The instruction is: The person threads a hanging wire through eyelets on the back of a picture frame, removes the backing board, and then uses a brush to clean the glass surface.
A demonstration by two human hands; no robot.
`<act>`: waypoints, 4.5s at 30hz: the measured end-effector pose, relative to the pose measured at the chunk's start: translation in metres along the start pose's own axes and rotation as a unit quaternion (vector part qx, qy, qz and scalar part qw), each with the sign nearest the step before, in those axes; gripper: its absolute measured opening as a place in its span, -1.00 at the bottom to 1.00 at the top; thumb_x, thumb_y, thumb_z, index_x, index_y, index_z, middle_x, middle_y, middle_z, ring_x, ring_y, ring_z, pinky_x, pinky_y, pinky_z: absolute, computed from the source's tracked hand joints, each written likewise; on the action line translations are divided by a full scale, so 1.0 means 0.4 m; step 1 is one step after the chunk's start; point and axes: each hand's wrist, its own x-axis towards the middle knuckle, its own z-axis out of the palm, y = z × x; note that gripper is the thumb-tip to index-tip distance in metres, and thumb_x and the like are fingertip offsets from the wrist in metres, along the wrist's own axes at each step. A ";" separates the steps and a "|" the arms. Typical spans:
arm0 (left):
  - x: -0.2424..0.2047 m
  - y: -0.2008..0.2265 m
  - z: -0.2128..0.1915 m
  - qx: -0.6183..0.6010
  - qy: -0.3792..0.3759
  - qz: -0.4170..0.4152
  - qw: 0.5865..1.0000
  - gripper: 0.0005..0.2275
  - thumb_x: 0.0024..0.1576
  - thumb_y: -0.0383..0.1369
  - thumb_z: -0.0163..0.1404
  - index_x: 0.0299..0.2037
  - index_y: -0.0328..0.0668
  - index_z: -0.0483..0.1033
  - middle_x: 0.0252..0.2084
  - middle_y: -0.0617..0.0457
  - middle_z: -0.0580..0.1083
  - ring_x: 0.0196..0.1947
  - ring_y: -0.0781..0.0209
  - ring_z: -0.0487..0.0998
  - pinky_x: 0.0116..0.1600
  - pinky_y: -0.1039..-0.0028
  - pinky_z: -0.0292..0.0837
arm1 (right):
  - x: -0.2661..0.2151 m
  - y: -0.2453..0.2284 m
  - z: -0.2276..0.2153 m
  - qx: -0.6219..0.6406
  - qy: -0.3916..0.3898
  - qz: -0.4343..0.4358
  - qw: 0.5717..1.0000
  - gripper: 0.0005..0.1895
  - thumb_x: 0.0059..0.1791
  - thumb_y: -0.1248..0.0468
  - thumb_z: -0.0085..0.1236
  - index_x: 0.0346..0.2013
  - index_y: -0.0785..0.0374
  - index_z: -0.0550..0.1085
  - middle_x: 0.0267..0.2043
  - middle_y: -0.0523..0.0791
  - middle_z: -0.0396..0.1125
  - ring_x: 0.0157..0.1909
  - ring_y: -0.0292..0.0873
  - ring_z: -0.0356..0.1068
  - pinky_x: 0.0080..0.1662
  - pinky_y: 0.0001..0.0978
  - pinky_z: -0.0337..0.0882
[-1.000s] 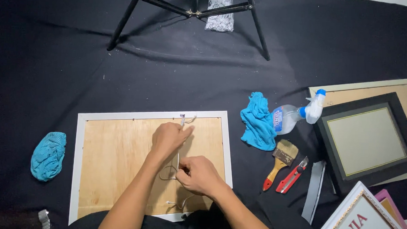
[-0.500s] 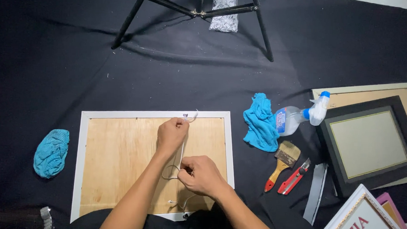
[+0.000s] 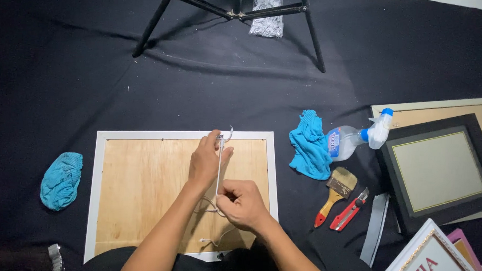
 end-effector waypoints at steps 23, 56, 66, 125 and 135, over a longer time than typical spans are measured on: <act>0.004 -0.039 0.037 0.105 0.057 0.109 0.987 -0.70 0.22 -0.31 -0.01 0.17 0.16 0.47 -0.31 0.08 0.37 -0.58 0.09 0.49 -0.38 0.23 0.54 | -0.007 -0.009 0.011 -0.027 -0.024 -0.023 0.999 -0.82 -0.21 0.37 0.08 -0.71 0.32 0.37 -0.73 -0.20 0.17 -0.64 -0.30 0.00 -0.53 -0.46 0.09; 0.021 -0.068 0.060 0.173 0.201 0.076 0.961 -0.57 0.18 0.07 0.04 -0.10 -0.17 0.43 -0.22 0.03 0.42 -0.27 0.10 0.34 -0.04 0.30 0.11 | -0.014 0.010 0.013 0.057 0.002 -0.012 0.998 -0.87 -0.15 0.44 0.02 -0.60 0.36 0.46 -0.68 -0.22 0.21 -0.61 -0.36 0.02 -0.52 -0.54 0.08; 0.040 -0.071 0.038 0.155 0.262 0.196 0.932 -0.94 0.13 -0.35 0.14 -0.25 0.04 0.67 -0.25 0.16 0.38 -0.32 0.19 0.31 -0.15 0.33 0.09 | -0.017 -0.010 0.013 0.013 -0.001 -0.024 1.000 -0.89 -0.20 0.41 0.05 -0.63 0.36 0.46 -0.71 -0.23 0.18 -0.64 -0.35 0.00 -0.55 -0.52 0.07; 0.015 -0.026 -0.003 0.062 0.046 0.161 0.984 -0.77 0.10 -0.31 0.10 -0.53 -0.32 0.58 -0.30 0.01 0.32 -0.55 0.13 0.39 -0.39 0.35 0.45 | -0.005 -0.009 0.007 -0.098 -0.043 -0.032 0.994 -0.80 -0.24 0.27 0.06 -0.71 0.32 0.38 -0.74 -0.16 0.19 -0.66 -0.23 0.04 -0.52 -0.42 0.16; 0.024 -0.039 -0.006 -0.009 0.029 0.109 0.994 -0.75 0.09 -0.49 -0.11 -0.01 -0.25 0.33 -0.11 -0.13 0.44 -0.20 -0.11 0.52 -0.08 0.14 0.44 | -0.010 0.018 0.010 0.014 0.010 -0.016 1.000 -0.88 -0.24 0.43 0.00 -0.67 0.37 0.46 -0.74 -0.20 0.22 -0.65 -0.35 0.04 -0.56 -0.53 0.12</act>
